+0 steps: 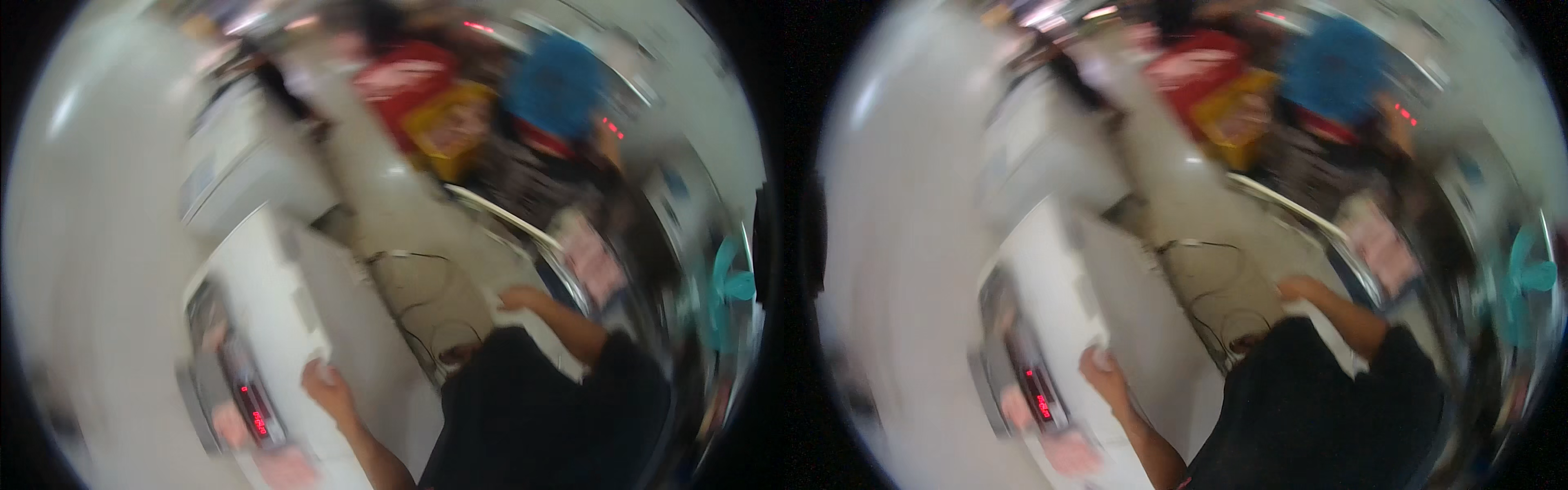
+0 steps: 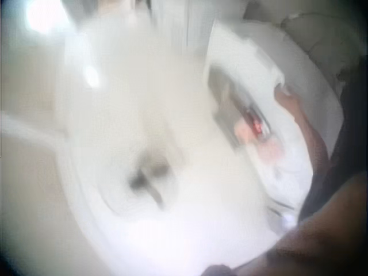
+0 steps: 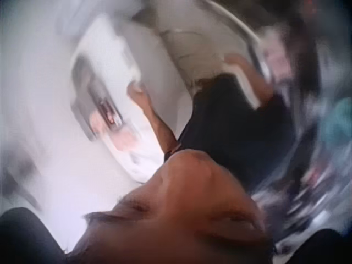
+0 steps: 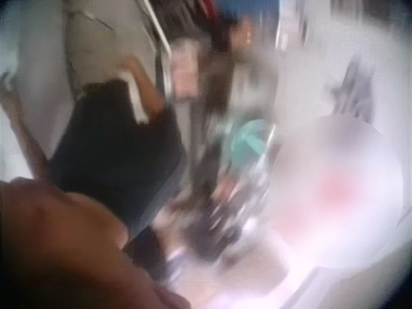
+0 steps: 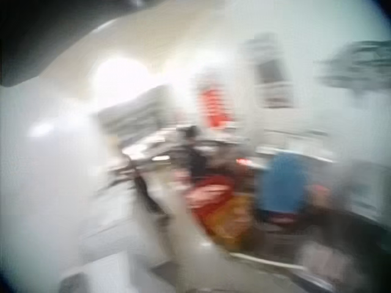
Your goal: The person places pork belly slices onto a scale, arranges them inside plastic bags by hand, and sets the filled bags onto a table.
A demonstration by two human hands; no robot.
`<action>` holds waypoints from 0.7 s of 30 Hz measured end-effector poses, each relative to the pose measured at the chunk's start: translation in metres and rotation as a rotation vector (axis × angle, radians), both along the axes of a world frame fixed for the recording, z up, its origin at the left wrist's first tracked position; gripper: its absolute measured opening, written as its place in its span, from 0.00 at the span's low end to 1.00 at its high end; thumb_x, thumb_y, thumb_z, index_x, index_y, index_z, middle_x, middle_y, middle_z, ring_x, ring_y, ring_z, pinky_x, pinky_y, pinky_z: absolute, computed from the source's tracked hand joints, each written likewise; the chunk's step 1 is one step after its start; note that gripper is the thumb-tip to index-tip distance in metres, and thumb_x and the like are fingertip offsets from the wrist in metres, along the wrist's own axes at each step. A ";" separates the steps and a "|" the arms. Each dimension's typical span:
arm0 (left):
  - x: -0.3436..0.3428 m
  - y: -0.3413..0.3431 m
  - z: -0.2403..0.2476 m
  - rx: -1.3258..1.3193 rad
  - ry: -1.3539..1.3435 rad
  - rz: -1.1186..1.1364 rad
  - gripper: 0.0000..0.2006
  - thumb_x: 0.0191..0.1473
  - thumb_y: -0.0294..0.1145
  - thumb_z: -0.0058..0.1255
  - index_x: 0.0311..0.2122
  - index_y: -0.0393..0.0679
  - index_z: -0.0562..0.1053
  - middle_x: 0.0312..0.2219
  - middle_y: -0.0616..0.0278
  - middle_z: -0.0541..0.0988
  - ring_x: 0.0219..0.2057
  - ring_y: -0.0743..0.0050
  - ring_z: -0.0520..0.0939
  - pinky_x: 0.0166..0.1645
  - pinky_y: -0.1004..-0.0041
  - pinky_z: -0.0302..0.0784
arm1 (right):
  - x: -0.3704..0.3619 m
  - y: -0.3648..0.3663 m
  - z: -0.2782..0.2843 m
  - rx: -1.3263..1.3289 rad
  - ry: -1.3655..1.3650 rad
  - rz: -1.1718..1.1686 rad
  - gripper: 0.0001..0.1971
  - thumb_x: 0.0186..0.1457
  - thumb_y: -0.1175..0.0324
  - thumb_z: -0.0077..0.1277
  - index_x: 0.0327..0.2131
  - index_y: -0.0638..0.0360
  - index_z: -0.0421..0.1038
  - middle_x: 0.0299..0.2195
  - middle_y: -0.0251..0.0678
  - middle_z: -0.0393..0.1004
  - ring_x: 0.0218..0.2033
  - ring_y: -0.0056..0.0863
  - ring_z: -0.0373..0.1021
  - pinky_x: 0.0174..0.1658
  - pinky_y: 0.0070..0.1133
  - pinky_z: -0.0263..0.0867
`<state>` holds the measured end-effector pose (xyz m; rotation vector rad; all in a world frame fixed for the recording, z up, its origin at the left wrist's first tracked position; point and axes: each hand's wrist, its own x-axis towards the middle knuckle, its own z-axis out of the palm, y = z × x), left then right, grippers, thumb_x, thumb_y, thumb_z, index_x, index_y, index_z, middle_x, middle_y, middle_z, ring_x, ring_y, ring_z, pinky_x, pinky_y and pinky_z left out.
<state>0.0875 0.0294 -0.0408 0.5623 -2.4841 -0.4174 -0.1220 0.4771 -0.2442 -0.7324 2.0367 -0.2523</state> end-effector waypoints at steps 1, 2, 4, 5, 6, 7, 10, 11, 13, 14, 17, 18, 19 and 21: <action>-0.007 -0.023 -0.015 -0.083 -0.067 -0.008 0.19 0.60 0.33 0.57 0.54 0.38 0.74 0.53 0.46 0.77 0.58 0.43 0.72 0.63 0.49 0.66 | -0.006 0.009 -0.018 -0.023 -0.116 -0.114 0.30 0.65 0.45 0.50 0.54 0.65 0.74 0.52 0.56 0.77 0.52 0.48 0.76 0.55 0.42 0.70; -0.014 -0.043 -0.029 -0.163 -0.131 -0.028 0.21 0.61 0.37 0.58 0.55 0.39 0.74 0.54 0.46 0.76 0.59 0.43 0.72 0.63 0.48 0.67 | 0.004 0.027 -0.061 -0.068 -0.015 -0.209 0.27 0.64 0.48 0.50 0.51 0.63 0.76 0.47 0.54 0.79 0.46 0.48 0.77 0.50 0.41 0.72; -0.044 -0.066 -0.055 -0.459 -0.341 0.152 0.26 0.65 0.52 0.52 0.58 0.42 0.72 0.58 0.47 0.73 0.61 0.45 0.71 0.60 0.43 0.68 | 0.009 0.053 -0.115 -0.226 0.173 -0.259 0.22 0.65 0.52 0.47 0.47 0.62 0.77 0.43 0.53 0.80 0.47 0.51 0.76 0.51 0.41 0.72; -0.058 -0.057 -0.060 -0.462 -0.378 0.127 0.27 0.65 0.55 0.49 0.59 0.44 0.72 0.59 0.48 0.72 0.63 0.45 0.70 0.59 0.42 0.68 | 0.039 0.073 -0.132 -0.368 0.055 -0.750 0.18 0.65 0.54 0.47 0.40 0.61 0.77 0.39 0.50 0.79 0.44 0.46 0.77 0.50 0.41 0.72; -0.065 -0.055 -0.054 -0.490 -0.415 0.127 0.29 0.66 0.58 0.47 0.60 0.45 0.72 0.60 0.48 0.71 0.64 0.46 0.68 0.58 0.40 0.68 | 0.077 0.088 -0.149 -0.336 0.082 -0.824 0.17 0.63 0.56 0.48 0.39 0.60 0.77 0.38 0.48 0.79 0.44 0.45 0.77 0.50 0.41 0.72; -0.073 -0.051 -0.047 -0.512 -0.428 0.145 0.31 0.66 0.62 0.44 0.60 0.46 0.72 0.62 0.48 0.69 0.65 0.46 0.67 0.57 0.39 0.68 | 0.104 0.107 -0.160 -0.310 0.131 -0.880 0.15 0.62 0.57 0.49 0.38 0.60 0.77 0.37 0.47 0.80 0.43 0.43 0.77 0.50 0.41 0.72; -0.086 -0.065 -0.058 -0.547 -0.417 0.086 0.31 0.64 0.61 0.48 0.62 0.49 0.71 0.62 0.50 0.69 0.66 0.46 0.65 0.58 0.39 0.66 | 0.230 0.158 -0.269 0.072 0.758 -0.742 0.10 0.45 0.63 0.61 0.29 0.58 0.79 0.29 0.42 0.79 0.34 0.43 0.78 0.40 0.39 0.74; -0.082 -0.071 -0.059 -0.555 -0.430 0.102 0.31 0.64 0.61 0.48 0.62 0.48 0.71 0.63 0.49 0.68 0.67 0.45 0.64 0.59 0.38 0.66 | 0.266 0.153 -0.277 0.181 0.726 -0.839 0.06 0.44 0.65 0.61 0.25 0.56 0.80 0.27 0.44 0.80 0.31 0.45 0.77 0.37 0.41 0.74; -0.052 -0.081 -0.079 -0.503 -0.487 0.181 0.32 0.64 0.61 0.47 0.62 0.46 0.70 0.66 0.45 0.65 0.69 0.42 0.61 0.60 0.37 0.65 | 0.346 0.180 -0.294 0.279 0.482 -0.858 0.05 0.48 0.68 0.58 0.26 0.55 0.82 0.28 0.47 0.81 0.33 0.49 0.77 0.38 0.44 0.72; -0.060 -0.083 -0.087 -0.498 -0.539 0.155 0.32 0.60 0.58 0.54 0.62 0.45 0.70 0.66 0.45 0.65 0.69 0.42 0.61 0.60 0.37 0.65 | 0.403 0.184 -0.292 0.199 0.324 -1.005 0.05 0.51 0.68 0.57 0.28 0.54 0.82 0.29 0.45 0.81 0.33 0.47 0.77 0.40 0.43 0.72; -0.057 -0.077 -0.078 -0.481 -0.334 0.112 0.35 0.51 0.48 0.66 0.59 0.40 0.70 0.67 0.40 0.63 0.70 0.39 0.59 0.63 0.37 0.60 | 0.413 0.150 -0.252 0.129 0.135 -1.118 0.06 0.52 0.67 0.58 0.32 0.56 0.81 0.31 0.44 0.81 0.33 0.43 0.77 0.39 0.40 0.73; -0.067 -0.061 -0.066 -0.434 -0.354 0.093 0.34 0.52 0.46 0.66 0.59 0.38 0.70 0.68 0.39 0.62 0.70 0.38 0.59 0.64 0.38 0.59 | 0.418 0.130 -0.233 0.041 -0.040 -1.391 0.07 0.53 0.67 0.58 0.33 0.57 0.81 0.32 0.43 0.82 0.33 0.41 0.78 0.39 0.39 0.73; -0.077 -0.055 -0.047 -0.394 -0.378 0.074 0.32 0.52 0.43 0.65 0.58 0.36 0.70 0.68 0.37 0.61 0.70 0.37 0.59 0.65 0.40 0.57 | 0.406 0.104 -0.223 -0.088 -0.285 -1.743 0.07 0.53 0.67 0.58 0.34 0.58 0.81 0.33 0.43 0.82 0.33 0.40 0.78 0.38 0.38 0.73; -0.090 -0.040 -0.032 -0.337 -0.315 -0.002 0.31 0.51 0.41 0.66 0.57 0.36 0.70 0.66 0.38 0.61 0.69 0.38 0.59 0.63 0.41 0.58 | 0.412 0.073 -0.189 -0.142 -0.539 -2.088 0.09 0.54 0.67 0.59 0.36 0.60 0.81 0.34 0.42 0.82 0.33 0.37 0.78 0.38 0.36 0.73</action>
